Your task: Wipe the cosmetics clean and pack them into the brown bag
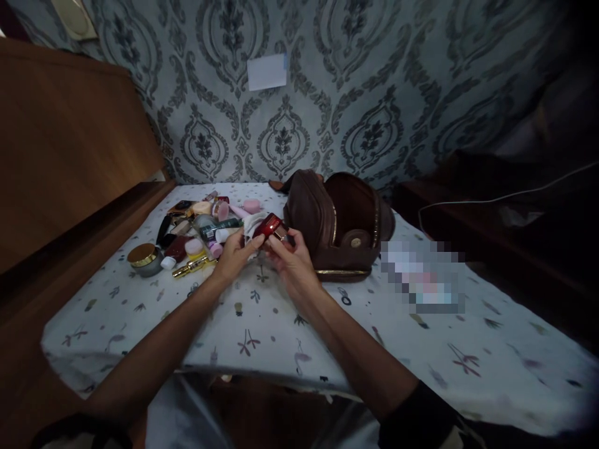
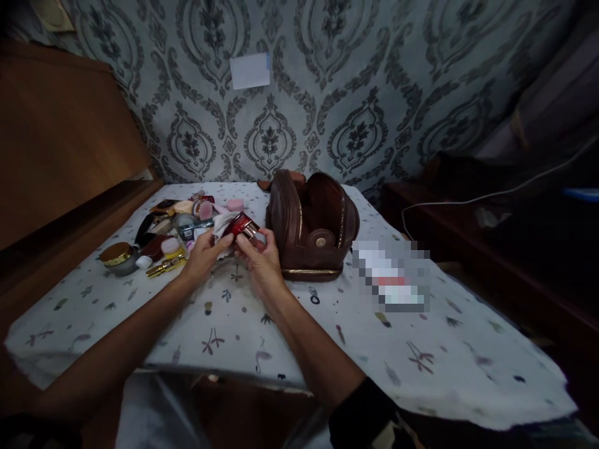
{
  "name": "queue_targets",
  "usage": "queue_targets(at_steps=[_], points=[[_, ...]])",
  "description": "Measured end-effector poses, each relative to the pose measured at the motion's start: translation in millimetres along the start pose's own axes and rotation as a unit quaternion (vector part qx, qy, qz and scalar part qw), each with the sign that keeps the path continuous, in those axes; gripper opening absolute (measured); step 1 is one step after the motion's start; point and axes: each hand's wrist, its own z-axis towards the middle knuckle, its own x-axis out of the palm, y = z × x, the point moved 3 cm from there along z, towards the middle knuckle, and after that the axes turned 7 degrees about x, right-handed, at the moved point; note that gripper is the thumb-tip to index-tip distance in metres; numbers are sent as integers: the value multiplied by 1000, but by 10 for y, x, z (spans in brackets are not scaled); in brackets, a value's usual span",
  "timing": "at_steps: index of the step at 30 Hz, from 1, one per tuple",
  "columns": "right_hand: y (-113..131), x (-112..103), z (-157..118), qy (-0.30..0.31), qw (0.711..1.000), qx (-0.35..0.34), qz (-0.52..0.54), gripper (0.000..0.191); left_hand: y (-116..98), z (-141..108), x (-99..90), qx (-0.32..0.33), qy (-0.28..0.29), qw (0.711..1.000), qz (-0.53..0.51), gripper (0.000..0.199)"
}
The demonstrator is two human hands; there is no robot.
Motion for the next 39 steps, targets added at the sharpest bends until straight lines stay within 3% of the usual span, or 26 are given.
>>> queue_targets(at_steps=[4, 7, 12, 15, 18, 22, 27, 34, 39], points=[[60, 0, -41, -8, 984, -107, -144, 53, 81, -12, -13, -23, -5, 999, -37, 48], [113, -17, -54, -30, 953, -191, -234, 53, 105, -26, -1, -47, 2, 998, -52, 48], [156, 4, -130, -46, 832, -328, -445, 46, 59, -63, 53, -109, -16, 988, -111, 49], [127, 37, -190, -23, 769, -362, -526, 41, 29, -80, 78, -150, -25, 977, -150, 58], [77, 60, -224, -3, 727, -375, -575, 42, 41, -83, 66, -184, -53, 969, -159, 62], [38, 62, -209, -1, 723, -366, -585, 43, 78, -82, 49, -195, -85, 967, -139, 58], [60, 71, -187, -2, 732, -379, -566, 46, 43, -69, 73, -156, -55, 981, -103, 64], [70, 59, -215, -34, 708, -366, -603, 47, -35, -61, 24, -103, -47, 993, 26, 65], [131, 87, -273, -41, 692, -363, -623, 51, -106, -75, -19, -77, -91, 986, 119, 62]])
